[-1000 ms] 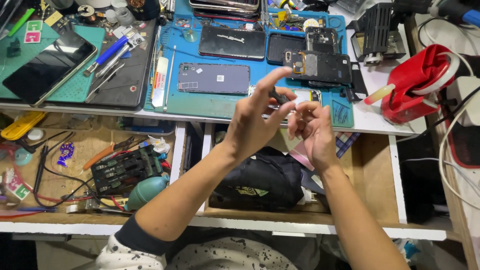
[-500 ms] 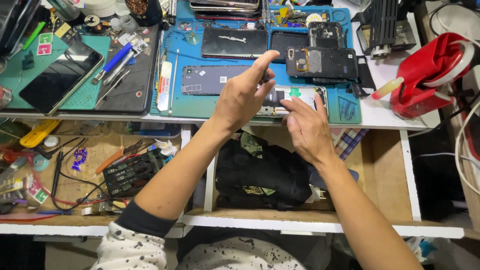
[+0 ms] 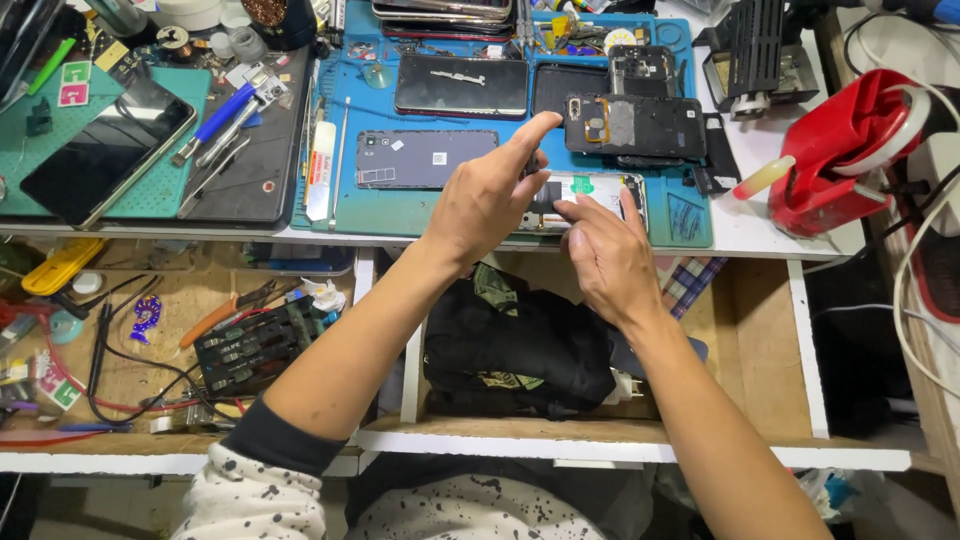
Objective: The person is repairing a smartphone, which involves assembling internal components like the battery and screen, applying adhesive, and using a screwdriver to secure parts.
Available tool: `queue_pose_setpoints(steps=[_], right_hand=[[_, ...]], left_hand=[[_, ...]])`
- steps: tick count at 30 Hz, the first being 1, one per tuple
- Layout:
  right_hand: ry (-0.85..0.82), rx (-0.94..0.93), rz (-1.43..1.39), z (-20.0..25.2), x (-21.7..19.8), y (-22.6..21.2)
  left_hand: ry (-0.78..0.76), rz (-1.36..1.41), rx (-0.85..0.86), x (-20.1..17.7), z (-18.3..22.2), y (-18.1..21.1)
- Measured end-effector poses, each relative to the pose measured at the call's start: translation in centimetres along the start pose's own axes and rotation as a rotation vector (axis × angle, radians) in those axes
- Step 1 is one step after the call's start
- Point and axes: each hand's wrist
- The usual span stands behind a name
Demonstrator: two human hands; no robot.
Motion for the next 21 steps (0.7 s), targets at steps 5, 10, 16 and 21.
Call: queue_pose_setpoints(steps=[5,10,16,21], right_hand=[[0.0,0.003,0.002,-0.1,-0.1,-0.2],[0.064,-0.016,0.075,-0.1,1.6,0.0],[0.24,0.015,0.189,0.1,1.5,0.6],[-0.04,0.011,-0.011,-0.8,-1.5,-1.1]], left_hand=[[-0.045,0.008,0.001,0.4,-0.4,-0.2],[-0.197,0.108,-0.027,-1.2,-1.1,1.1],[0.043,-0.217,0.298,0.3,-2.8,1.2],[-0.385,0.162,-0.117,-1.7,-2.7,3.9]])
Point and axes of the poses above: each hand's wrist, its own z-axis away from the middle knuckle, its own x-axis out of the palm, y = z × x, and after that the axes turned 7 degrees about z, right-handed
